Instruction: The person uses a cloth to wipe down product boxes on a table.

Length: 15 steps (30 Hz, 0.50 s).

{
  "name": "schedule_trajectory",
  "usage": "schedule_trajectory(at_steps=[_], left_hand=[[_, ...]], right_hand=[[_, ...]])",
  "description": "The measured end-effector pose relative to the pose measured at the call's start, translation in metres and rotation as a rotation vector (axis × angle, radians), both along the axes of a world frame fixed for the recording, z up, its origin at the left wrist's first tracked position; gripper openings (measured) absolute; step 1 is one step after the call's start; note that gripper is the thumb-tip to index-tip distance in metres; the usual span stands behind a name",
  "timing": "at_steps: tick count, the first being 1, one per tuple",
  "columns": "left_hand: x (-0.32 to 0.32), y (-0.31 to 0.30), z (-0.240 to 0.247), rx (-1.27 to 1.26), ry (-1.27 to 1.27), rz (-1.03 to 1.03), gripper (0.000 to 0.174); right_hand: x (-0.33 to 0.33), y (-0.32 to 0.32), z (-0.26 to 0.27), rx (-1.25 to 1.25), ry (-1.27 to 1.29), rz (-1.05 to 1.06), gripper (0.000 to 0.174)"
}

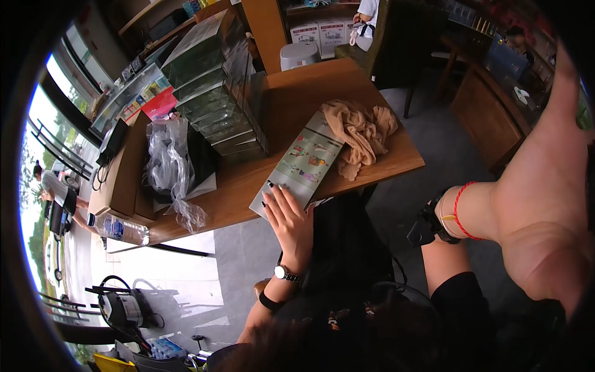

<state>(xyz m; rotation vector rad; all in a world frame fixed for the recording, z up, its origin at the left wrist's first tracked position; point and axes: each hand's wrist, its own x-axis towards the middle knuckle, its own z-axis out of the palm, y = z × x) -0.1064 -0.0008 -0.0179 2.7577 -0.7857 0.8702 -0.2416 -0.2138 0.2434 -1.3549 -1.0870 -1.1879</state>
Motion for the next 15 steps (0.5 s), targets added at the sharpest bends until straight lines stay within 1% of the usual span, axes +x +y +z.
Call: schedule_trajectory(at_steps=[5,8,15], left_hand=[[0.004,-0.004,-0.001,-0.012,-0.029,0.001,0.078],[-0.003,0.001,-0.001,0.037,-0.01,0.016,0.078],[0.003,-0.001,-0.004,0.004,-0.042,0.0,0.08]], right_hand=[[-0.004,0.003,-0.002,0.008,-0.006,0.0,0.082],[-0.004,0.005,0.001,0.031,0.029,-0.024,0.081],[-0.014,0.01,0.013,0.027,-0.032,-0.037,0.079]])
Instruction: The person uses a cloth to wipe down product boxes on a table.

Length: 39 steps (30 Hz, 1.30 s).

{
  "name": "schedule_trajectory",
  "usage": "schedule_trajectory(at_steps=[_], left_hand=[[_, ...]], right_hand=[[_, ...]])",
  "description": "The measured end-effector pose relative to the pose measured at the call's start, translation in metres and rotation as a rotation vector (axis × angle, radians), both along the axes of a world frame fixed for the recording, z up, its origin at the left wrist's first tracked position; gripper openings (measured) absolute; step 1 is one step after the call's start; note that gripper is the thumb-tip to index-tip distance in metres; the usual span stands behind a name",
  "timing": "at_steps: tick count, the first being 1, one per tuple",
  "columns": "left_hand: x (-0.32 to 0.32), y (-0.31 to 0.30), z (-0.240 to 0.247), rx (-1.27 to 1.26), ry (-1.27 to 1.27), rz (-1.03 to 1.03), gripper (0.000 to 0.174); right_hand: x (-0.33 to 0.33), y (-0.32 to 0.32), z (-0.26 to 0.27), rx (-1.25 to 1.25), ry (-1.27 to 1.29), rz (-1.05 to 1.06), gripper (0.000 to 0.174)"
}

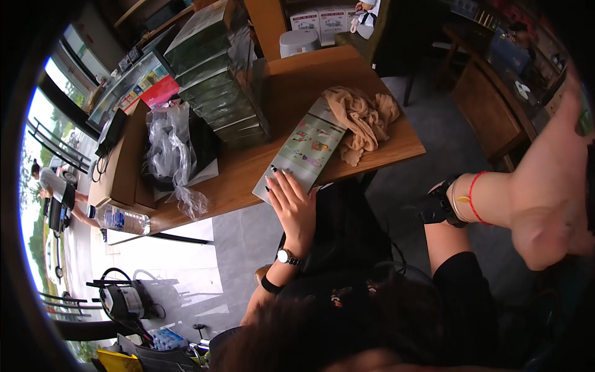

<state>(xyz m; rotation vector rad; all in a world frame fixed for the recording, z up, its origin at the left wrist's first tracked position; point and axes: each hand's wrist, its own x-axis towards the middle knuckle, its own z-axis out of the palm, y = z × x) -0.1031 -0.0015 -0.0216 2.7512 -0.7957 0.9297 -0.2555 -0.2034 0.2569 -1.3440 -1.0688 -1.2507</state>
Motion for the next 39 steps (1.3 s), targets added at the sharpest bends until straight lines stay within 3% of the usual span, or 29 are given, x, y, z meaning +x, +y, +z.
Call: schedule_trajectory(at_steps=[8,11,12,13,14,15,16,19,21,22,23,25,26,29,31,32,34,36,38,39], left_hand=[[-0.001,0.001,0.002,-0.017,0.021,-0.021,0.08],[-0.003,0.011,0.014,-0.207,0.222,-0.182,0.074],[-0.002,0.019,0.021,-0.207,0.229,-0.183,0.074],[0.001,0.031,0.032,-0.163,0.297,-0.326,0.07],[0.004,0.042,0.041,-0.116,0.364,-0.468,0.067],[0.006,0.05,0.048,-0.099,0.324,-0.449,0.066],[0.009,0.058,0.048,-0.091,0.332,-0.449,0.066],[0.022,0.072,0.051,-0.183,0.326,-0.419,0.074],[0.03,0.079,0.048,-0.193,0.404,-0.459,0.077],[0.035,0.081,0.048,-0.206,0.488,-0.507,0.08],[0.036,0.08,0.049,-0.19,0.396,-0.498,0.087],[0.035,0.072,0.051,-0.206,0.397,-0.472,0.085],[0.035,0.066,0.05,-0.209,0.384,-0.468,0.085],[0.039,0.041,0.055,-0.161,0.356,-0.472,0.082],[0.046,0.028,0.058,-0.126,0.373,-0.457,0.082],[0.048,0.022,0.059,-0.092,0.391,-0.438,0.081],[0.044,0.014,0.061,-0.045,0.362,-0.435,0.083],[0.035,0.004,0.058,-0.03,0.31,-0.252,0.082],[0.032,-0.007,0.051,-0.01,0.314,-0.21,0.082],[0.034,-0.014,0.044,-0.018,0.236,-0.157,0.083]], right_hand=[[-0.027,0.011,0.022,0.054,-0.25,-0.082,0.077],[0.013,0.004,-0.002,0.199,-0.217,-0.342,0.076],[0.043,0.0,-0.014,0.225,-0.089,-0.523,0.051],[0.07,0.0,-0.03,0.094,0.126,-0.751,0.046],[0.074,0.005,-0.037,-0.18,0.526,-0.877,0.071],[0.121,-0.019,-0.074,-0.098,0.332,-0.92,0.04],[0.146,-0.035,-0.098,-0.257,0.424,-1.04,0.048],[0.197,-0.067,-0.181,-0.356,0.804,-1.134,0.08],[0.209,-0.08,-0.23,-0.58,1.022,-1.184,0.089],[0.196,-0.066,-0.209,-0.473,1.298,-1.056,0.084],[0.203,-0.077,-0.226,-0.416,1.297,-1.254,0.072],[0.186,-0.081,-0.21,-0.166,1.33,-1.187,0.058],[0.188,-0.094,-0.228,-0.08,1.25,-1.299,0.049],[0.186,-0.087,-0.241,0.038,1.039,-1.365,0.039],[0.19,-0.08,-0.251,0.286,0.849,-1.512,0.028],[0.189,-0.084,-0.251,0.29,0.849,-1.515,0.028],[0.185,-0.102,-0.247,0.769,0.859,-1.212,0.024],[0.179,-0.119,-0.245,1.347,0.748,-0.711,0.027],[0.157,-0.138,-0.262,1.358,0.588,-0.357,0.033],[0.143,-0.125,-0.249,1.33,0.565,-0.287,0.037]])
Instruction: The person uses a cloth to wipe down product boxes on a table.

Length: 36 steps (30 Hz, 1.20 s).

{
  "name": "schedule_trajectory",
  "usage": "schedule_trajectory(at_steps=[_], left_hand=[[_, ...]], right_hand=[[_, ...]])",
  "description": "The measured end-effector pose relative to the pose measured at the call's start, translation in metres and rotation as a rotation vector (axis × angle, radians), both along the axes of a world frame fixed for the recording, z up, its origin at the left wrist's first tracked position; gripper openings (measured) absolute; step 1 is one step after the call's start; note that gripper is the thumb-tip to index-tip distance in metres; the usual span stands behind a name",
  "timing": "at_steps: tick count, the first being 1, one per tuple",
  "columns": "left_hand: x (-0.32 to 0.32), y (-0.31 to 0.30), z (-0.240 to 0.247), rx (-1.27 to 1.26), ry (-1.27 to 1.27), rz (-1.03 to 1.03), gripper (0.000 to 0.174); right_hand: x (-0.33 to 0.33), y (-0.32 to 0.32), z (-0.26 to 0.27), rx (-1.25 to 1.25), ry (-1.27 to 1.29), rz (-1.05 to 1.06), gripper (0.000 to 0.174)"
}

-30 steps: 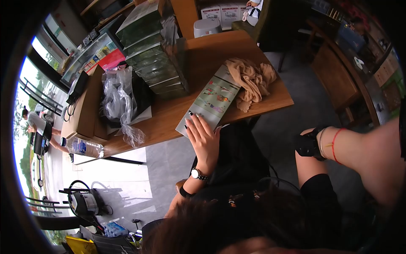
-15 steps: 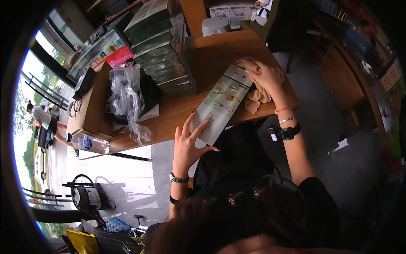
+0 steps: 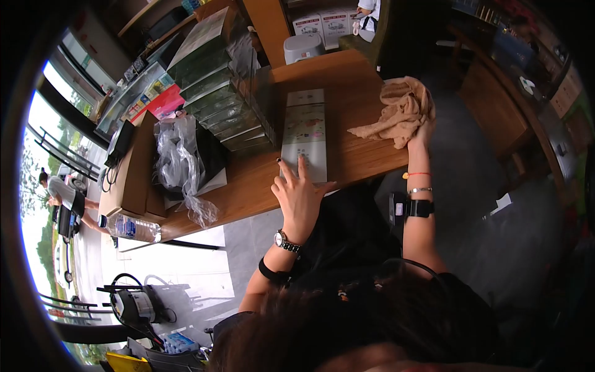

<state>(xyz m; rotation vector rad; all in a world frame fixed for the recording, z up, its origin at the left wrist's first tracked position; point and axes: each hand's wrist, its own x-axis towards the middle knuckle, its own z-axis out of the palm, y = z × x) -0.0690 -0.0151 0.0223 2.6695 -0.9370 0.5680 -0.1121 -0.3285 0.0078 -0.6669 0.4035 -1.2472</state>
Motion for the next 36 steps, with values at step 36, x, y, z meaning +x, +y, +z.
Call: schedule_trajectory(at_steps=[36], left_hand=[[0.167,-0.016,0.218,-0.548,-0.823,0.159,0.046]], right_hand=[[-0.002,0.02,-0.014,-0.578,0.525,-0.163,0.043]])
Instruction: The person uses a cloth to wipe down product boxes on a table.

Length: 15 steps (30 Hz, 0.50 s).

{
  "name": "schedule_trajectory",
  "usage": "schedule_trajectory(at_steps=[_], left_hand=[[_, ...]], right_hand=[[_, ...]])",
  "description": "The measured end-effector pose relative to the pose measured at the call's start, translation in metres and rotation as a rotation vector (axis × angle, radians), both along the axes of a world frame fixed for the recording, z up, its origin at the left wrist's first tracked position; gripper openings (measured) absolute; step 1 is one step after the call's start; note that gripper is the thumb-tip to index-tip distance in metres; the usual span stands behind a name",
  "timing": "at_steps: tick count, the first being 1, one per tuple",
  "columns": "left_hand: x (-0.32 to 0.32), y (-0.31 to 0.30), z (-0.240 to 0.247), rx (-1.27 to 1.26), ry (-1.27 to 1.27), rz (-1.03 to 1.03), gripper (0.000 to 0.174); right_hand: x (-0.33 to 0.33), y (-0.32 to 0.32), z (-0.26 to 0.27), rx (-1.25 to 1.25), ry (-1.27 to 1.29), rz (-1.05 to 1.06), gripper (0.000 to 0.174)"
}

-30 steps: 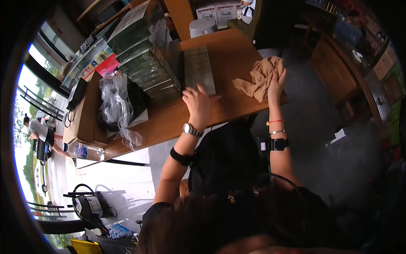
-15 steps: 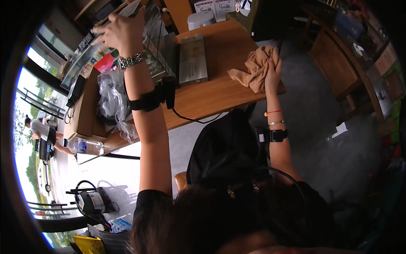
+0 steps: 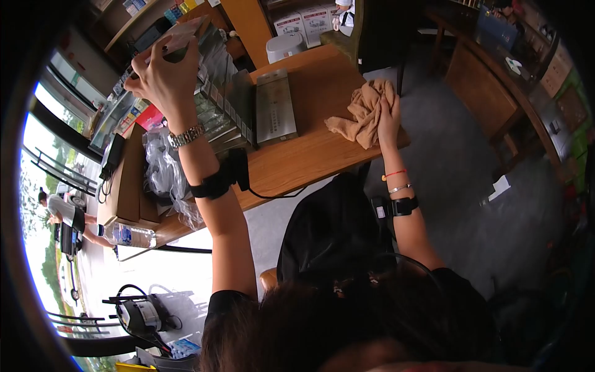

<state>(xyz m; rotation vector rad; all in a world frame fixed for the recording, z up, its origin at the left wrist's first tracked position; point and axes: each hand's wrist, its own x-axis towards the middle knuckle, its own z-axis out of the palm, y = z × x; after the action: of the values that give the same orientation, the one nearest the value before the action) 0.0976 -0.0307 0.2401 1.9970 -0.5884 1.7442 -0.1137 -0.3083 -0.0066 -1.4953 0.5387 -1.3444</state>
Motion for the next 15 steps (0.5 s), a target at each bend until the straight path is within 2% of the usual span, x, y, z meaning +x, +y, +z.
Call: schedule_trajectory(at_steps=[2,4,5,9,10,13,14,15], left_hand=[[-0.031,0.007,0.006,0.041,-0.051,-0.044,0.043],[-0.072,0.018,0.001,0.325,-0.194,-0.272,0.044],[-0.091,0.022,-0.01,0.349,-0.156,-0.3,0.045],[-0.137,0.04,-0.092,0.458,-0.036,-0.429,0.046],[-0.143,0.044,-0.115,0.463,0.09,-0.522,0.047],[-0.158,0.047,-0.178,0.425,0.416,-0.803,0.046],[-0.16,0.047,-0.201,0.392,0.436,-0.802,0.046],[-0.161,0.048,-0.217,0.363,0.454,-0.801,0.047]], right_hand=[[-0.002,0.002,0.001,0.006,0.024,0.001,0.043],[-0.002,0.002,0.001,0.031,0.0,0.015,0.043],[-0.001,0.002,-0.001,0.065,-0.022,0.029,0.043],[-0.003,-0.001,-0.002,0.157,-0.169,0.146,0.047],[-0.005,0.003,0.003,0.246,-0.206,0.143,0.05],[-0.013,-0.017,-0.002,0.564,-0.377,0.375,0.052],[-0.015,-0.029,-0.002,0.731,-0.41,0.448,0.053],[-0.019,-0.027,0.012,0.698,-0.431,0.473,0.051]])
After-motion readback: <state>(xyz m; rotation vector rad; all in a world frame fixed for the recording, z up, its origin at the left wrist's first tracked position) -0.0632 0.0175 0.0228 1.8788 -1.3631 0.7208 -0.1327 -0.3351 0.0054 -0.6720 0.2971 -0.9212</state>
